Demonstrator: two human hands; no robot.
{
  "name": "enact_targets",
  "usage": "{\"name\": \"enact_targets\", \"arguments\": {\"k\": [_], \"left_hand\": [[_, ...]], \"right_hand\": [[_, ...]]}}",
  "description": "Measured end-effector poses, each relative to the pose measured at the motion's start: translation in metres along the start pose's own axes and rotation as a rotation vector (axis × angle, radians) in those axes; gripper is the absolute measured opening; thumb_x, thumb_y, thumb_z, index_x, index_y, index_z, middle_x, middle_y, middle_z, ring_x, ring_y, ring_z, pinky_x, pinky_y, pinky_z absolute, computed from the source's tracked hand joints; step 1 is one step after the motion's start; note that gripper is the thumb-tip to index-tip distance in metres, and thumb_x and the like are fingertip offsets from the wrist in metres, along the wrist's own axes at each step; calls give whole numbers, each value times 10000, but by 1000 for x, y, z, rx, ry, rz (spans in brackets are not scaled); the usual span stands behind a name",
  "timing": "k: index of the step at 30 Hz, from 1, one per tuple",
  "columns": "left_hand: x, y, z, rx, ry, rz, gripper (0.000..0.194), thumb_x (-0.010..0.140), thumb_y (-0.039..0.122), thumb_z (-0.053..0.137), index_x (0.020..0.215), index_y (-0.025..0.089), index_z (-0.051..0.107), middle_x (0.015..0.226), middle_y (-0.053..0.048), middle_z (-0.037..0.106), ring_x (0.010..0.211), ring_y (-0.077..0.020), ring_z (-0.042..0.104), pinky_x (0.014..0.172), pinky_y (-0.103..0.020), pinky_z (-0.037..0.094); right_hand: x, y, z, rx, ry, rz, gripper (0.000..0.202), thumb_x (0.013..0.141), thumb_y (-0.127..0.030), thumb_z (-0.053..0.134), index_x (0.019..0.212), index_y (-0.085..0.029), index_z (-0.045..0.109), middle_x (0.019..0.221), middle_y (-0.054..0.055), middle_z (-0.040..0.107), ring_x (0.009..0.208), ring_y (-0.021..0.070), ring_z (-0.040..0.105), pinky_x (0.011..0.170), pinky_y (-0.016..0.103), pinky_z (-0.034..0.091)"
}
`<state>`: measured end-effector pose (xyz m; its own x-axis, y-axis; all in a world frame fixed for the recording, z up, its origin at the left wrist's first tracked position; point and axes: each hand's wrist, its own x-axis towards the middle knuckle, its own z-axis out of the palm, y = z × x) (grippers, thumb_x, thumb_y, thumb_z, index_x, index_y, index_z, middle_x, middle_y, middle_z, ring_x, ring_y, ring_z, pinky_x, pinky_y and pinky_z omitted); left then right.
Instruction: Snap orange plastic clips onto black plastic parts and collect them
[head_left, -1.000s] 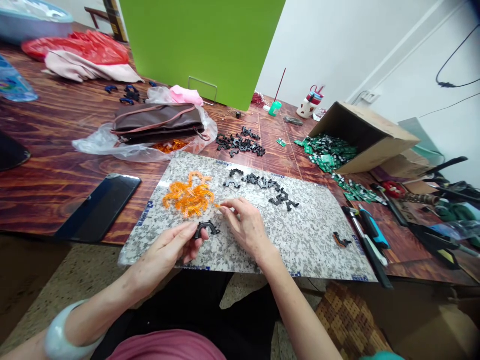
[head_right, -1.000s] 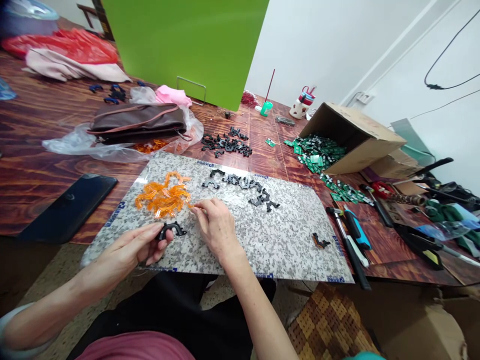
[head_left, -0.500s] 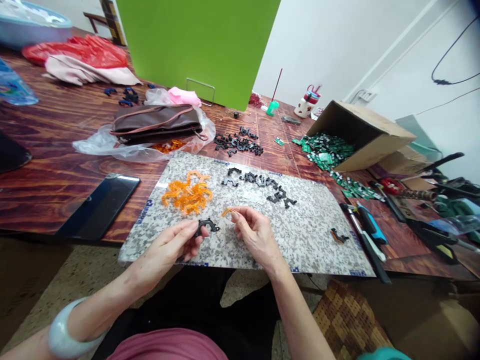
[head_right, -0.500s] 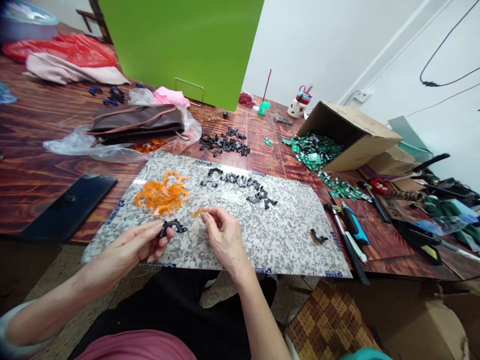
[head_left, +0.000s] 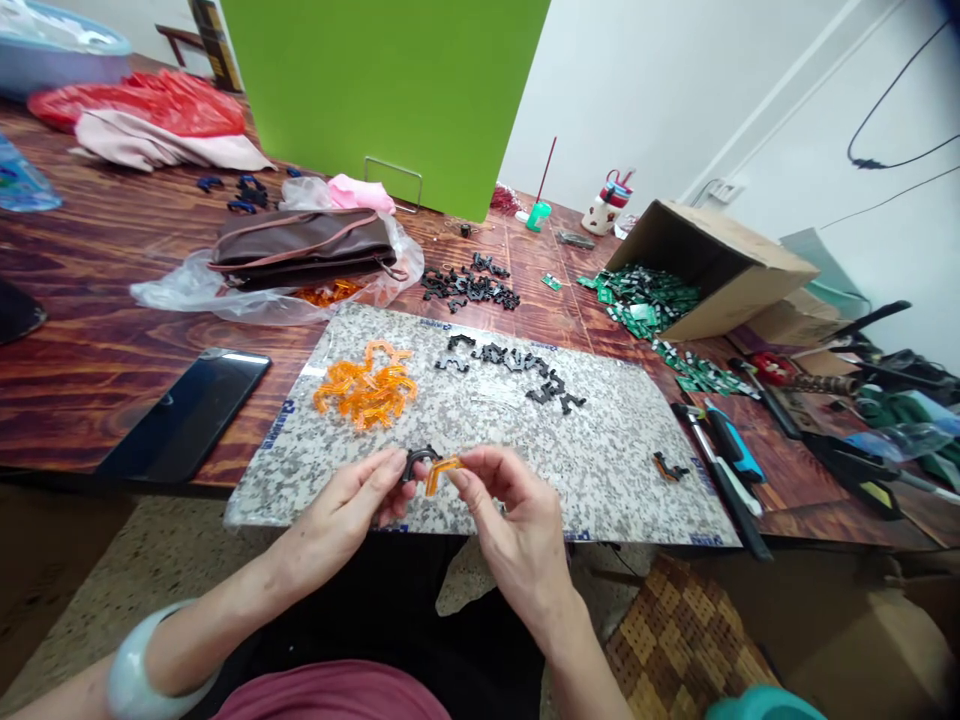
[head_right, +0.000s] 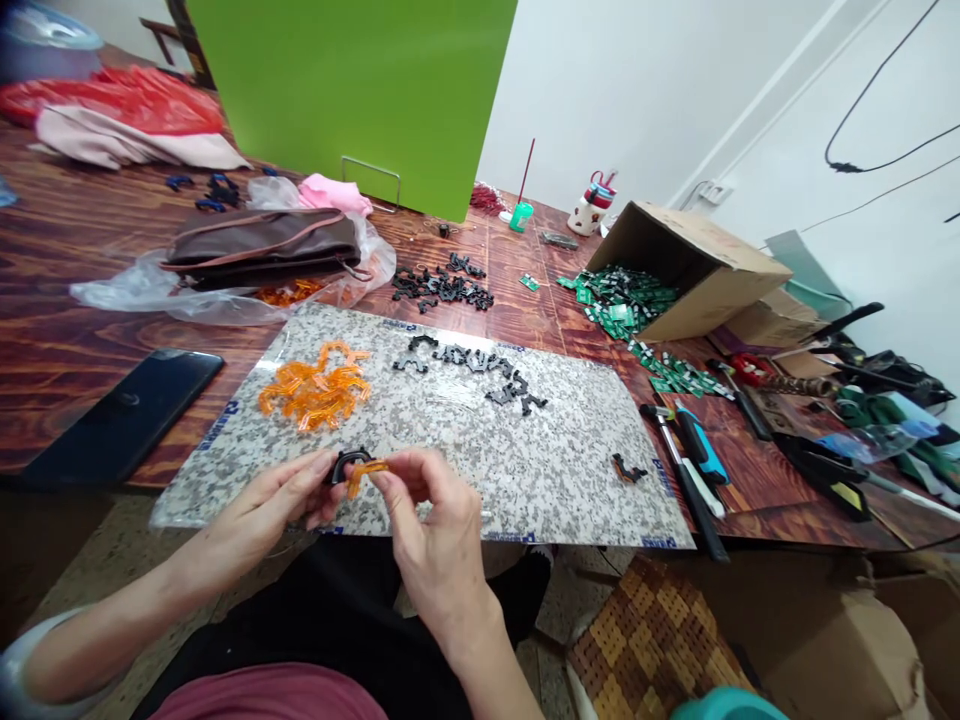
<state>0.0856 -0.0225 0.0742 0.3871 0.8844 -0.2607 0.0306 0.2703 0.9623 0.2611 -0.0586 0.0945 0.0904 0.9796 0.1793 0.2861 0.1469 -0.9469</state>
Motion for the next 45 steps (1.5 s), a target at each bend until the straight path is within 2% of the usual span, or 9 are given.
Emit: {"name": "enact_targets", "arguments": {"k": [4, 6, 8, 14, 21, 25, 30, 34, 45], "left_hand": [[-5, -4, 5, 78, -29, 88, 447, 960, 579, 445, 771, 196, 577, 714, 9, 513, 674, -144, 462, 644, -258, 395], [-7, -7, 7, 88, -44, 102, 416, 970, 558, 440, 821, 200, 591, 749, 7, 514, 711, -148, 477, 670, -257, 408], [-8, -9, 8, 92, -49, 109, 374, 971, 537, 458, 865, 206, 595, 778, 7, 517, 734, -149, 486, 688, -253, 418], [-8, -6, 10, 172, -58, 198, 266, 986, 440, 479, 870, 220, 573, 748, 27, 497, 675, -131, 444, 626, -223, 398], [-9, -6, 8, 267, -26, 244, 223, 999, 387, 453, 907, 231, 583, 766, 13, 553, 688, -142, 508, 649, -231, 427], [-11, -3, 5, 363, -27, 271, 251, 994, 377, 450, 869, 223, 603, 755, -6, 568, 686, -158, 532, 650, -252, 432], [-12, 2, 1, 438, -45, 310, 243, 963, 353, 484, 818, 222, 629, 812, -47, 651, 731, -197, 584, 673, -278, 456], [-13, 5, -1, 472, -93, 368, 229, 965, 335, 477, 894, 234, 670, 864, -59, 688, 794, -215, 613, 709, -277, 463], [-14, 10, -3, 511, -153, 362, 247, 971, 306, 452, 901, 202, 665, 783, -47, 649, 715, -186, 590, 665, -262, 442]], "right_hand": [[-2, -3, 7, -193, 73, -177, 67, 917, -172, 607, 907, -209, 662, 887, 33, 699, 833, 167, 631, 688, 277, 473], [-1, -1, 9, -212, 113, -225, 82, 918, -153, 601, 916, -207, 663, 950, 52, 702, 943, 187, 631, 730, 289, 480], [-1, 2, 11, -201, 132, -238, 86, 922, -146, 597, 926, -201, 663, 964, 58, 705, 957, 187, 634, 735, 288, 486], [-6, 5, 14, -139, 120, -184, 99, 927, -143, 591, 950, -193, 673, 927, 50, 710, 855, 160, 655, 642, 246, 506], [-8, 4, 15, -95, 103, -130, 105, 916, -158, 598, 956, -205, 683, 929, 51, 729, 835, 165, 671, 647, 262, 533], [-7, 0, 9, -24, 34, -28, 90, 895, -200, 635, 967, -203, 689, 943, 47, 725, 826, 162, 678, 640, 251, 535], [-4, -4, -3, 55, -125, 72, 181, 870, -293, 688, 1025, -206, 719, 977, 46, 722, 868, 166, 673, 644, 230, 531], [-2, -2, -6, 145, -183, 91, 168, 903, -306, 658, 1017, -227, 751, 956, 35, 720, 849, 150, 663, 698, 237, 527], [-8, 0, 0, 187, -152, 87, 146, 909, -299, 651, 980, -238, 763, 915, 38, 701, 823, 156, 662, 674, 241, 517]]}}
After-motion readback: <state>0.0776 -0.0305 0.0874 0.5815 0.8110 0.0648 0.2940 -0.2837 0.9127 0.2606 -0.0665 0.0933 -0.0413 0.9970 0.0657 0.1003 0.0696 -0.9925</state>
